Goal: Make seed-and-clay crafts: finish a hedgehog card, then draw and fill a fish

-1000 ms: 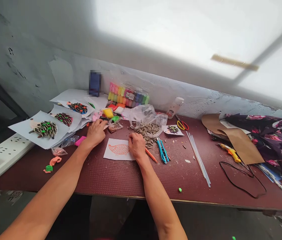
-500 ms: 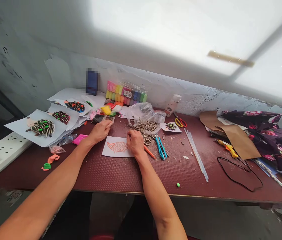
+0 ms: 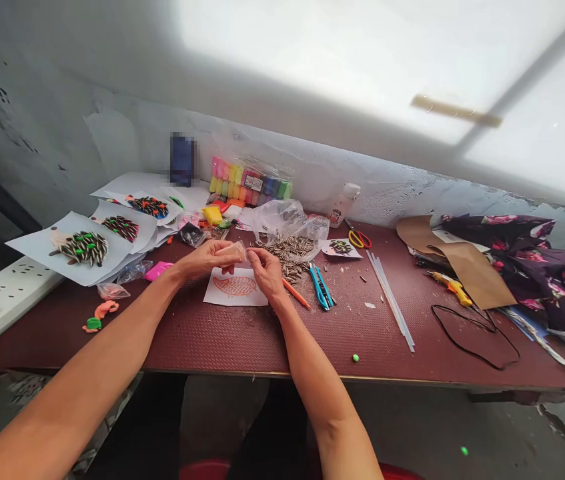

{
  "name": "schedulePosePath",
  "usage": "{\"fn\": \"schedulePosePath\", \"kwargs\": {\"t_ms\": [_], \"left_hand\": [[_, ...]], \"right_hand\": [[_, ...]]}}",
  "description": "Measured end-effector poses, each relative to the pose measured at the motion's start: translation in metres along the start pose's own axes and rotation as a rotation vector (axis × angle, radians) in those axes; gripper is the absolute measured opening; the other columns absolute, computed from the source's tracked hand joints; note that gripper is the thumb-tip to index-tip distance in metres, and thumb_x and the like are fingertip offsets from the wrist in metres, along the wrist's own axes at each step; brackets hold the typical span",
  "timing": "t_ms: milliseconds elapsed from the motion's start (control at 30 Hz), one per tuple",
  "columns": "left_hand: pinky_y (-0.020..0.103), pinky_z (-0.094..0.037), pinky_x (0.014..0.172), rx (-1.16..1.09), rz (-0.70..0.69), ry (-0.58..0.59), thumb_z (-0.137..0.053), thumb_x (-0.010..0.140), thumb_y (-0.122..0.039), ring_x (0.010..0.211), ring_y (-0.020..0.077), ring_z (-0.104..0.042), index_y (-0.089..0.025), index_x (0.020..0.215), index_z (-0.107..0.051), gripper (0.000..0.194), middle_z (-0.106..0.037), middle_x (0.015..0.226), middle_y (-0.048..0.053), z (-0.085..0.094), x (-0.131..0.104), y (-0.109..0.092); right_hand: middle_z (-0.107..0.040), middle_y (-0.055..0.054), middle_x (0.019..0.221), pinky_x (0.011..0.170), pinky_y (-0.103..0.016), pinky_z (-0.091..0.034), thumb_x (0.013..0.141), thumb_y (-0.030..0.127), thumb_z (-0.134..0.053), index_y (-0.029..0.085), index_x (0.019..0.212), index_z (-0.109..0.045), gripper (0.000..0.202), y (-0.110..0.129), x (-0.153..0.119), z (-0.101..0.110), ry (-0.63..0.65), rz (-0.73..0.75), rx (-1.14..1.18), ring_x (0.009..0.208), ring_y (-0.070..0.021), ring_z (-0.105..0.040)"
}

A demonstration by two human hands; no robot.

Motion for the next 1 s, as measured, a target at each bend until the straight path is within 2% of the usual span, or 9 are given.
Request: {"fn": "schedulePosePath", "kwargs": {"t_ms": [100, 200, 333, 567, 767, 833, 1000], "left_hand": [[0.022, -0.045, 0.054, -0.031, 0.063, 0.002, -0.077, 0.074, -0.053, 0.057, 0.0116, -0.061, -0.014, 0.085, -0.061, 0.044, -0.068, 0.068, 0.002, -0.001, 0.001, 0.007], [0.025, -0.05, 0.057, -0.061, 0.091, -0.042, -0.081, 0.069, -0.054, 0.062, 0.0145, -0.066, -0.015, 0.085, -0.059, 0.047, -0.071, 0.074, 0.004, 0.003, 0.001, 0.011], [0.027, -0.052, 0.062, -0.047, 0.081, -0.066, -0.079, 0.071, -0.054, 0.067, 0.0163, -0.068, -0.014, 0.089, -0.065, 0.047, -0.073, 0.077, 0.006, 0.007, 0.0, 0.011], [0.023, -0.048, 0.055, -0.01, 0.058, -0.03, -0.076, 0.075, -0.052, 0.063, 0.0138, -0.066, -0.012, 0.084, -0.068, 0.042, -0.072, 0.074, 0.007, 0.006, 0.0, 0.008], [0.025, -0.053, 0.056, -0.074, 0.085, -0.093, -0.082, 0.071, -0.047, 0.065, 0.0162, -0.07, -0.013, 0.099, -0.063, 0.048, -0.074, 0.083, 0.007, 0.011, -0.001, 0.009], [0.025, -0.054, 0.055, -0.089, 0.08, -0.085, -0.082, 0.071, -0.046, 0.066, 0.0174, -0.072, -0.013, 0.1, -0.063, 0.048, -0.074, 0.083, 0.007, 0.011, 0.0, 0.008], [0.024, -0.053, 0.05, -0.15, 0.061, -0.033, -0.085, 0.069, -0.042, 0.067, 0.0196, -0.073, -0.012, 0.117, -0.063, 0.06, -0.075, 0.086, 0.008, 0.01, 0.0, 0.008]], "right_hand": [[-0.062, 0.0, 0.07, 0.063, -0.026, -0.043, 0.082, 0.055, -0.062, 0.02, 0.078, -0.067, 0.035, 0.003, 0.001, -0.002, 0.052, -0.002, 0.084, 0.064, -0.0136, -0.051], [-0.059, 0.001, 0.065, 0.059, -0.025, -0.041, 0.079, 0.057, -0.066, 0.02, 0.074, -0.065, 0.037, 0.005, 0.001, -0.004, 0.084, -0.028, 0.121, 0.06, -0.0125, -0.048], [-0.056, 0.002, 0.06, 0.057, -0.024, -0.039, 0.08, 0.055, -0.064, 0.02, 0.072, -0.067, 0.037, 0.008, 0.0, -0.004, 0.106, -0.055, 0.143, 0.058, -0.0114, -0.046], [-0.057, 0.002, 0.059, 0.056, -0.025, -0.036, 0.072, 0.047, -0.069, 0.018, 0.072, -0.071, 0.029, 0.006, -0.001, -0.004, 0.118, -0.107, 0.176, 0.057, -0.0103, -0.044], [-0.063, 0.002, 0.063, 0.059, -0.024, -0.04, 0.069, 0.042, -0.073, 0.018, 0.074, -0.071, 0.025, 0.003, -0.001, -0.006, 0.13, -0.124, 0.17, 0.06, -0.0108, -0.049], [-0.061, 0.002, 0.063, 0.059, -0.024, -0.04, 0.07, 0.042, -0.07, 0.019, 0.072, -0.068, 0.024, 0.002, 0.0, -0.005, 0.11, -0.104, 0.152, 0.06, -0.0111, -0.049], [-0.06, 0.002, 0.065, 0.061, -0.025, -0.041, 0.071, 0.039, -0.065, 0.02, 0.069, -0.064, 0.02, -0.001, 0.001, -0.001, 0.046, -0.065, 0.072, 0.061, -0.012, -0.049]]}}
Point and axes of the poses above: each hand's wrist, its own x-axis towards the middle knuckle, its own z-axis out of the back of the hand, y = z × x, the point moved 8 cm from there along x, towards the middle knuckle
